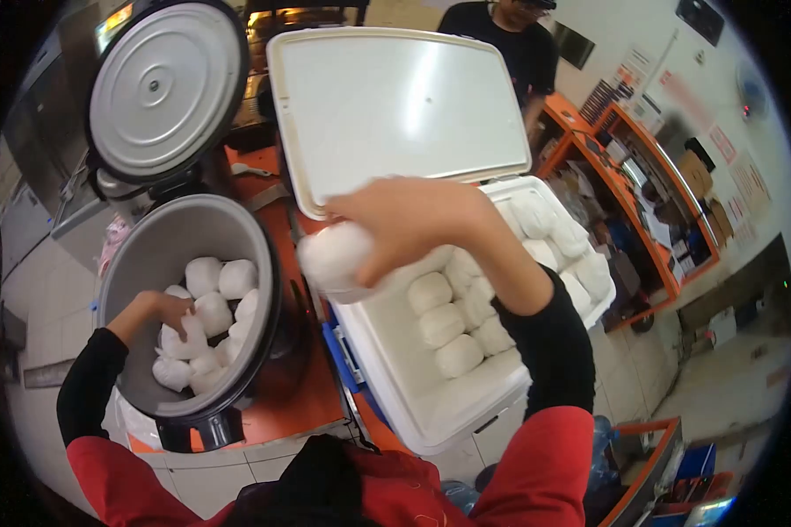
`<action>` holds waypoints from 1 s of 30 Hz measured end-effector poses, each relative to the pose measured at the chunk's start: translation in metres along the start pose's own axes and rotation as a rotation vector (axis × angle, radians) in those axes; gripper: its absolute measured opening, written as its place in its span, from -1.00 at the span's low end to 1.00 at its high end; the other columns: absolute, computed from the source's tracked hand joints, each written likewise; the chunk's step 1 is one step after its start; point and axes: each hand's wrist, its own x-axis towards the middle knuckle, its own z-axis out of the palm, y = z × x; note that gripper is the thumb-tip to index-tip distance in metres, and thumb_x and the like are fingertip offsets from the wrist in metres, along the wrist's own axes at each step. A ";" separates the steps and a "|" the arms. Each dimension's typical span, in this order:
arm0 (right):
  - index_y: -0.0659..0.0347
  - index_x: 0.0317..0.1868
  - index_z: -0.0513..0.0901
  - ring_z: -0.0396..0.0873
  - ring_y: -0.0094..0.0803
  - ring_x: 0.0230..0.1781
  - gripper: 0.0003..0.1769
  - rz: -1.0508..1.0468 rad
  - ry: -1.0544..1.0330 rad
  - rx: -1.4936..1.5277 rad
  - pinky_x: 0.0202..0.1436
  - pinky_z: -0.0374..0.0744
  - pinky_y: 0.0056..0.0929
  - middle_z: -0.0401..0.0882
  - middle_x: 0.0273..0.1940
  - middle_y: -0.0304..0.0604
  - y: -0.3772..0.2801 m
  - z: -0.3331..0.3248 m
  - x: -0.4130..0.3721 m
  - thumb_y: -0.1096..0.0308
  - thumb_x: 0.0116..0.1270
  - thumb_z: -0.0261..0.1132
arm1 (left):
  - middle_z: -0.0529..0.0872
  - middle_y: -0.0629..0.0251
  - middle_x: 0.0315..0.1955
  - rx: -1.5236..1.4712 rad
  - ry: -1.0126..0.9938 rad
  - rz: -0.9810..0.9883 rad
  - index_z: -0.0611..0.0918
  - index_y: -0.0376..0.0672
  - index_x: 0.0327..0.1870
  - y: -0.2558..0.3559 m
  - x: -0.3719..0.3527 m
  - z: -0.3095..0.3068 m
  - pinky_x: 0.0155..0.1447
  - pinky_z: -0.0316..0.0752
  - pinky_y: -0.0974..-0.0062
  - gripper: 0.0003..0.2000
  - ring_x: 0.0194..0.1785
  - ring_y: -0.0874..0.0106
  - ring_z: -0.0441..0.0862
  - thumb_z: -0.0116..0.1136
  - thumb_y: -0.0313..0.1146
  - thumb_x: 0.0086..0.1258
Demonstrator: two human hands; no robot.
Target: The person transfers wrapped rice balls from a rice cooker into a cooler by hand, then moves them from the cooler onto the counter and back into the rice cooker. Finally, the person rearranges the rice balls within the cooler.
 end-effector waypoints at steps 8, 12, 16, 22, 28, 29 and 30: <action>0.26 -0.02 0.45 0.57 -0.15 -0.26 -0.28 0.706 -0.467 0.277 -0.31 0.59 -0.32 0.56 -0.19 0.04 0.163 0.162 -0.045 0.11 -0.25 0.41 | 0.50 -0.04 0.02 0.087 -0.114 0.107 0.34 -0.30 0.16 0.007 -0.005 0.002 0.13 0.37 0.38 -0.09 0.08 0.14 0.47 0.36 0.11 -0.24; 0.24 -0.07 0.50 0.58 -0.13 -0.24 -0.35 0.605 -0.303 -0.055 -0.34 0.60 -0.29 0.52 -0.12 0.06 0.210 0.225 -0.056 0.12 -0.22 0.41 | 0.52 -0.02 -0.01 0.039 -0.126 0.081 0.37 -0.30 0.12 0.011 -0.014 -0.004 0.10 0.39 0.40 -0.14 0.06 0.18 0.49 0.35 0.09 -0.22; 0.19 -0.15 0.53 0.56 -0.15 -0.21 -0.53 0.639 -0.050 -0.347 -0.29 0.57 -0.23 0.46 -0.11 0.02 0.163 0.224 -0.058 0.23 -0.12 0.38 | 0.55 0.12 -0.12 -0.360 0.009 0.197 0.39 -0.29 0.04 0.026 -0.060 -0.036 0.04 0.42 0.48 -0.26 -0.03 0.33 0.51 0.38 -0.10 -0.21; 0.06 -0.06 0.48 0.51 -0.18 -0.13 -0.55 0.221 -0.038 -0.382 -0.20 0.53 -0.23 0.44 -0.12 -0.06 0.176 0.260 -0.072 0.23 -0.02 0.33 | 0.49 0.32 -0.22 -0.918 0.349 0.605 0.40 -0.15 -0.04 0.145 -0.143 -0.071 0.00 0.37 0.53 -0.41 -0.10 0.50 0.44 0.36 -0.34 -0.21; 0.03 0.03 0.45 0.53 -0.27 -0.21 -0.62 0.320 -0.029 0.200 -0.11 0.48 -0.35 0.57 -0.28 -0.10 0.134 0.097 -0.077 0.23 0.19 0.23 | 0.51 0.29 -0.25 -0.886 0.496 0.597 0.42 -0.20 -0.07 0.324 -0.127 -0.092 0.01 0.36 0.54 -0.44 -0.11 0.49 0.47 0.35 -0.30 -0.18; 0.04 0.01 0.46 0.53 -0.33 -0.24 -0.64 0.288 0.163 0.229 -0.16 0.49 -0.40 0.57 -0.29 -0.12 0.118 0.072 -0.095 0.23 0.20 0.22 | 0.53 0.24 -0.25 -0.780 0.487 0.593 0.43 -0.22 -0.08 0.347 -0.111 -0.099 -0.01 0.38 0.53 -0.44 -0.11 0.44 0.49 0.36 -0.27 -0.18; 0.04 -0.01 0.48 0.53 -0.39 -0.27 -0.67 0.255 0.359 0.257 -0.21 0.51 -0.44 0.56 -0.30 -0.15 0.102 0.053 -0.115 0.24 0.21 0.21 | 0.56 0.19 -0.24 -0.671 0.480 0.589 0.45 -0.24 -0.09 0.369 -0.090 -0.103 -0.02 0.40 0.51 -0.44 -0.11 0.39 0.51 0.36 -0.24 -0.17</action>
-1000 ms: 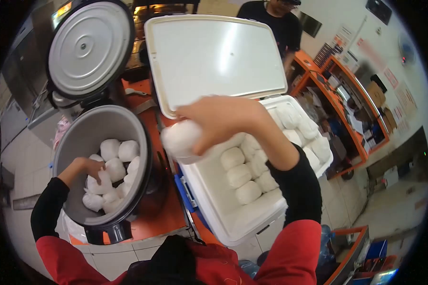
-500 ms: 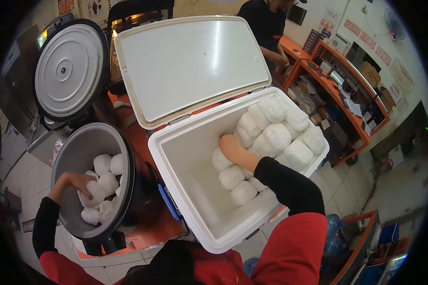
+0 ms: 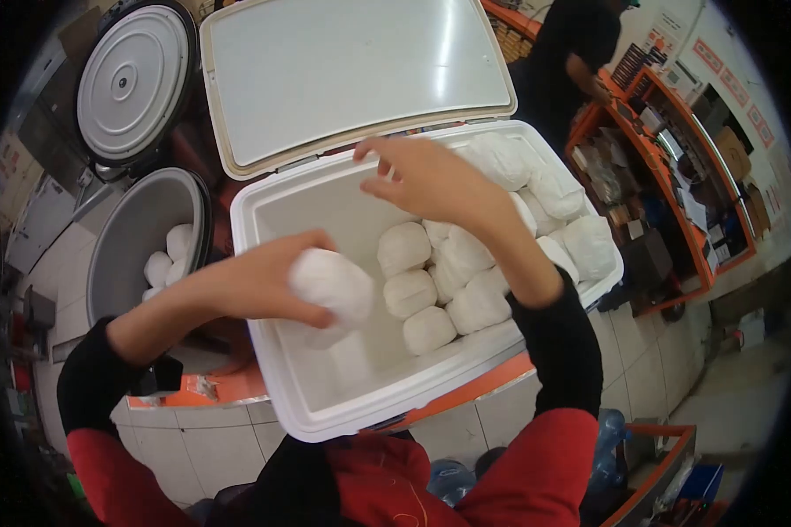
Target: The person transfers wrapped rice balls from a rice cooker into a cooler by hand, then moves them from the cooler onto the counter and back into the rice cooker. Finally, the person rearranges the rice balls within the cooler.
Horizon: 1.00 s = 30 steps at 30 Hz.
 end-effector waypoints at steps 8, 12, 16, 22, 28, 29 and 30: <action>0.24 -0.12 0.50 0.57 -0.56 -0.39 -0.69 -0.169 0.640 0.294 -0.48 0.51 -0.63 0.56 -0.31 -0.23 -0.001 -0.025 -0.128 0.57 0.06 0.23 | 0.56 0.11 -0.10 0.451 -0.125 -0.143 0.44 -0.22 0.01 -0.056 0.166 0.112 0.01 0.37 0.17 -0.34 -0.02 0.18 0.51 0.35 -0.15 -0.21; 0.30 -0.13 0.47 0.57 -0.53 -0.43 -0.70 -0.135 0.722 0.357 -0.45 0.53 -0.61 0.55 -0.33 -0.18 0.022 -0.024 -0.164 0.61 0.05 0.19 | 0.41 0.06 0.10 0.765 0.173 0.045 0.34 -0.19 0.12 -0.069 0.151 0.143 0.02 0.35 0.04 -0.21 0.10 0.16 0.43 0.37 -0.04 -0.20; 0.33 -0.16 0.44 0.58 -0.50 -0.46 -0.70 -0.129 0.761 0.437 -0.43 0.55 -0.59 0.53 -0.36 -0.15 0.041 -0.023 -0.183 0.63 0.03 0.17 | 0.24 0.04 0.22 0.089 0.319 -0.529 0.04 -0.11 0.30 -0.089 0.144 0.151 0.14 0.25 -0.06 -0.03 0.24 0.07 0.26 0.28 0.13 -0.10; 0.33 -0.15 0.43 0.58 -0.49 -0.47 -0.71 -0.118 0.784 0.558 -0.42 0.55 -0.58 0.53 -0.37 -0.13 0.042 -0.019 -0.198 0.62 0.05 0.18 | 0.02 0.00 0.31 -0.683 0.165 -0.845 -0.19 -0.10 0.36 -0.110 0.160 0.185 0.26 0.09 -0.11 0.00 0.35 -0.01 0.02 0.04 0.22 0.01; 0.32 -0.16 0.43 0.58 -0.49 -0.47 -0.70 -0.137 0.725 0.599 -0.41 0.55 -0.58 0.54 -0.35 -0.10 0.037 -0.015 -0.209 0.61 0.05 0.21 | -0.01 0.02 0.34 -0.635 0.120 -0.842 -0.22 -0.11 0.37 -0.110 0.169 0.188 0.23 0.08 -0.16 0.00 0.36 0.01 0.02 -0.05 0.24 -0.01; 0.32 -0.15 0.42 0.58 -0.50 -0.47 -0.70 -0.116 0.729 0.603 -0.40 0.55 -0.58 0.54 -0.37 -0.10 0.034 -0.014 -0.207 0.61 0.05 0.21 | -0.02 0.03 0.34 -0.592 0.081 -0.845 -0.21 -0.08 0.38 -0.107 0.168 0.185 0.22 0.09 -0.16 -0.01 0.36 0.02 0.01 -0.06 0.26 0.00; 0.32 -0.15 0.42 0.57 -0.50 -0.47 -0.71 -0.094 0.729 0.606 -0.39 0.54 -0.59 0.54 -0.38 -0.11 0.030 -0.014 -0.203 0.61 0.06 0.20 | -0.02 0.03 0.35 -0.554 0.043 -0.849 -0.20 -0.06 0.38 -0.105 0.164 0.181 0.22 0.09 -0.16 -0.01 0.37 0.03 0.01 -0.07 0.27 0.01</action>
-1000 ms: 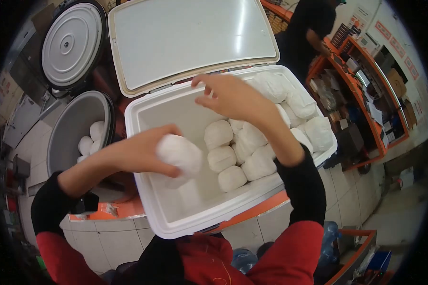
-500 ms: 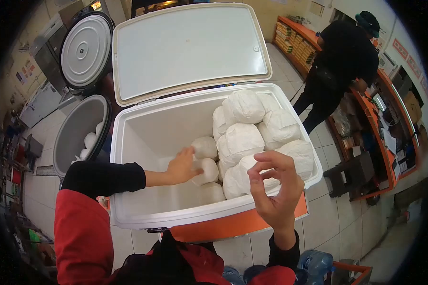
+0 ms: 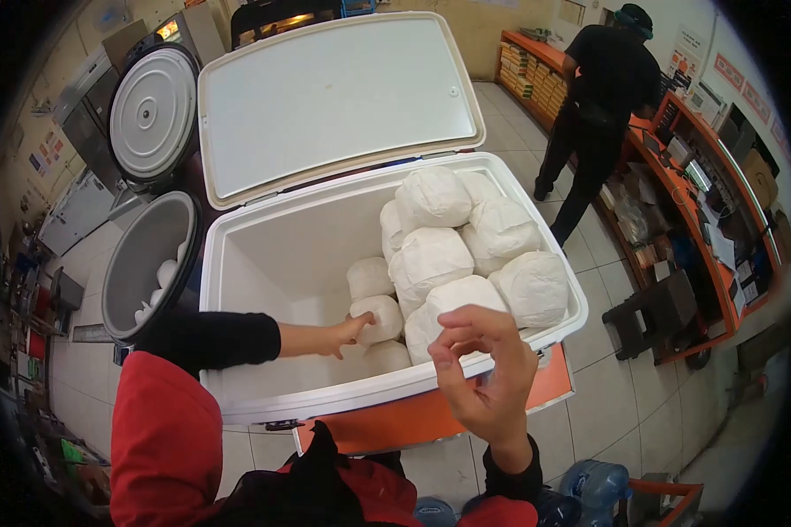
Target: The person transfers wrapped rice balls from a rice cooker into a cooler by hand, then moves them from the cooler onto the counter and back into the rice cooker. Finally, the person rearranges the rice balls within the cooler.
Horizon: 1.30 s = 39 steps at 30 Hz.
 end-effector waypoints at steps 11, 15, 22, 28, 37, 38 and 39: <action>0.33 -0.22 0.44 0.45 -0.54 -0.54 -0.79 -0.248 -0.117 -0.172 -0.43 0.43 -0.65 0.51 -0.37 -0.07 -0.073 0.086 0.055 0.59 0.08 0.17 | 0.66 0.17 -0.57 0.919 0.396 0.861 0.63 -0.29 -0.39 0.061 -0.246 -0.153 -0.26 0.45 0.38 -0.63 -0.45 0.36 0.61 -0.11 -0.15 0.32; 0.22 -0.28 0.55 0.54 -0.50 -0.51 -0.76 -0.317 -0.527 -0.339 -0.51 0.40 -0.62 0.56 -0.44 -0.25 -0.114 0.201 0.096 0.59 -0.04 0.24 | 0.55 0.16 -0.66 0.762 0.924 1.085 0.58 -0.28 -0.44 -0.015 -0.340 -0.243 -0.40 0.38 0.48 -0.80 -0.56 0.38 0.50 -0.02 -0.36 0.27; 0.07 -0.24 0.62 0.60 -0.18 -0.43 -0.75 -0.636 -1.136 -0.891 -0.36 0.53 -0.28 0.62 -0.49 -0.17 -0.038 0.464 0.123 0.31 0.00 0.26 | 0.60 0.14 -0.56 0.765 1.003 0.782 0.59 -0.21 -0.35 -0.146 -0.355 -0.344 -0.32 0.40 0.37 -0.84 -0.46 0.22 0.55 -0.03 -0.36 0.25; 0.05 0.01 0.54 0.56 -0.23 -0.10 -0.45 -0.439 -2.090 -1.413 -0.15 0.56 -0.33 0.58 -0.13 -0.03 0.087 0.606 0.101 0.25 -0.09 0.38 | 0.62 0.19 -0.52 0.728 0.908 0.679 0.57 -0.12 -0.20 -0.219 -0.364 -0.381 -0.30 0.39 0.34 -0.85 -0.41 0.24 0.57 0.01 -0.39 0.24; -0.03 0.19 0.41 0.49 -0.22 0.01 -0.15 -0.128 -2.438 -1.234 0.00 0.49 -0.29 0.50 0.04 -0.15 0.087 0.591 0.074 0.16 -0.25 0.47 | 0.64 0.20 -0.49 0.686 0.814 0.850 0.56 -0.13 -0.17 -0.253 -0.354 -0.423 -0.27 0.40 0.33 -0.82 -0.38 0.25 0.60 0.05 -0.42 0.20; -0.03 0.19 0.41 0.49 -0.22 0.00 -0.14 -0.198 -2.435 -1.231 -0.01 0.49 -0.30 0.50 0.04 -0.14 0.089 0.589 0.072 0.18 -0.26 0.47 | 0.64 0.20 -0.49 0.708 0.788 0.836 0.56 -0.13 -0.16 -0.250 -0.350 -0.427 -0.25 0.41 0.31 -0.81 -0.37 0.25 0.60 0.06 -0.41 0.20; 0.00 0.14 0.45 0.50 -0.21 -0.02 -0.19 -0.251 -2.384 -1.223 -0.03 0.49 -0.30 0.53 -0.02 -0.13 0.079 0.583 0.073 0.22 -0.28 0.45 | 0.65 0.19 -0.48 0.732 0.763 0.820 0.57 -0.13 -0.16 -0.246 -0.343 -0.430 -0.23 0.42 0.30 -0.80 -0.36 0.25 0.61 0.06 -0.41 0.19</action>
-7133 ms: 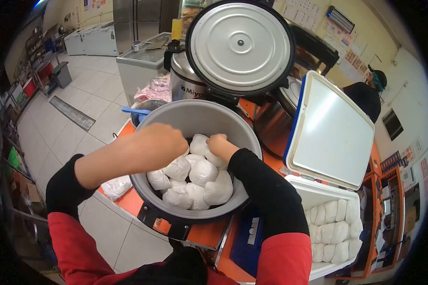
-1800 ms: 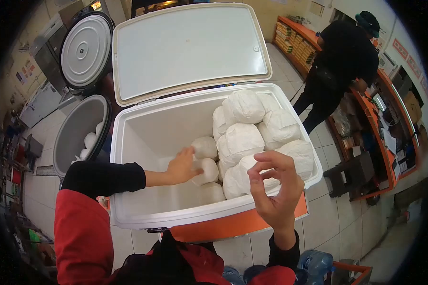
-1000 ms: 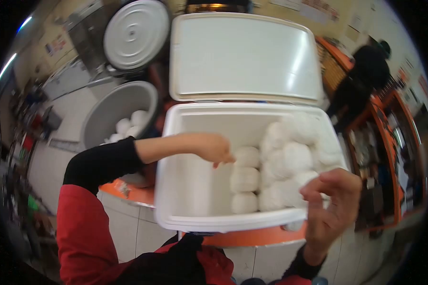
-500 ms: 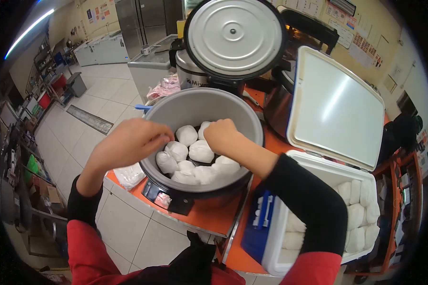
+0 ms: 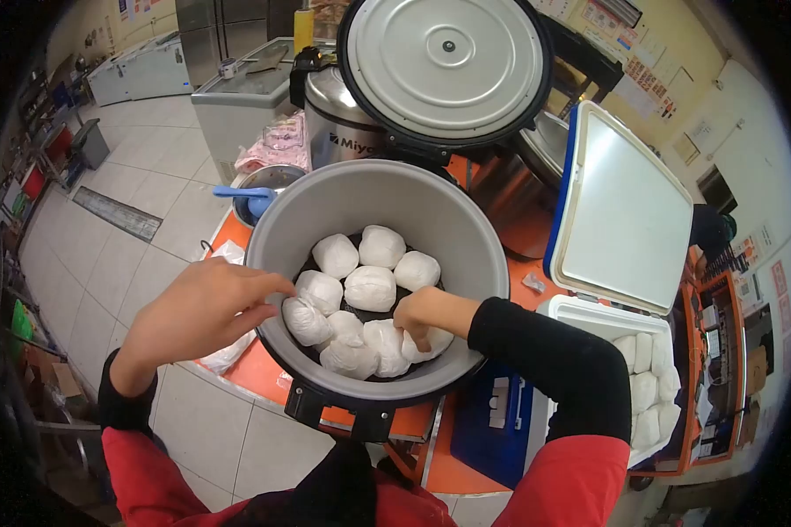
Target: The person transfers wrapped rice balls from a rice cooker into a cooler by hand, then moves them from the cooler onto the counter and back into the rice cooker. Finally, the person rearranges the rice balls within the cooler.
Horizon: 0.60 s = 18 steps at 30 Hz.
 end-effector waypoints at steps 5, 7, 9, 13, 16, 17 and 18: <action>0.05 -0.01 0.45 0.52 -0.17 -0.16 -0.35 -0.102 0.329 0.192 -0.14 0.47 -0.24 0.56 -0.21 -0.08 0.028 0.015 -0.022 0.18 -0.22 0.42 | 0.66 0.17 -0.40 0.177 -0.309 0.057 0.58 -0.10 -0.12 -0.013 0.062 0.028 -0.15 0.46 0.25 -0.76 -0.28 0.22 0.62 0.09 -0.37 0.18; 0.06 0.00 0.43 0.52 -0.15 -0.20 -0.35 -0.188 0.569 0.335 -0.16 0.47 -0.25 0.56 -0.23 -0.07 0.044 0.015 -0.049 0.18 -0.20 0.41 | 0.66 0.12 -0.35 0.293 -0.455 0.093 0.61 -0.15 -0.17 -0.023 0.095 0.055 -0.16 0.48 0.27 -0.77 -0.23 0.21 0.62 0.08 -0.37 0.13; 0.13 0.01 0.41 0.50 -0.22 -0.11 -0.37 -0.187 0.677 0.500 -0.07 0.45 -0.31 0.53 -0.15 -0.03 0.039 0.004 -0.122 0.16 -0.13 0.38 | 0.66 0.08 -0.30 0.434 -0.591 0.111 0.64 -0.20 -0.25 -0.040 0.130 0.094 -0.19 0.50 0.26 -0.77 -0.19 0.21 0.63 0.08 -0.39 0.06; 0.20 0.06 0.30 0.47 -0.50 -0.24 -0.42 -0.309 0.886 1.078 -0.18 0.47 -0.50 0.50 -0.23 -0.18 0.046 0.060 -0.226 0.36 -0.03 0.25 | 0.66 0.12 -0.24 0.580 -0.604 0.078 0.66 -0.16 -0.27 -0.077 0.177 0.174 -0.08 0.50 0.27 -0.75 -0.13 0.22 0.62 0.04 -0.31 0.06; 0.26 0.10 0.26 0.43 -0.51 -0.10 -0.40 -0.305 0.983 1.372 -0.18 0.52 -0.58 0.45 -0.11 -0.15 0.045 0.144 -0.272 0.42 -0.02 0.21 | 0.56 0.11 -0.02 0.711 -0.808 0.061 0.64 -0.19 -0.18 -0.068 0.193 0.187 0.26 0.12 0.05 -0.65 0.22 0.12 0.30 -0.11 -0.19 0.20; 0.24 0.10 0.28 0.45 -0.49 -0.12 -0.40 -0.265 0.989 1.441 -0.22 0.55 -0.58 0.44 -0.11 -0.13 0.043 0.171 -0.283 0.41 -0.02 0.21 | 0.53 0.03 0.01 0.617 -0.760 0.001 0.60 -0.28 -0.14 -0.070 0.195 0.191 0.26 0.10 0.07 -0.59 0.23 0.07 0.26 -0.11 -0.14 0.21; 0.23 0.10 0.30 0.47 -0.46 -0.14 -0.41 -0.128 0.920 1.461 -0.25 0.57 -0.55 0.44 -0.11 -0.12 0.041 0.196 -0.289 0.39 -0.02 0.21 | 0.51 -0.02 0.02 0.572 -0.705 -0.052 0.57 -0.33 -0.11 -0.073 0.197 0.195 0.27 0.09 0.07 -0.54 0.23 0.05 0.26 -0.08 -0.09 0.19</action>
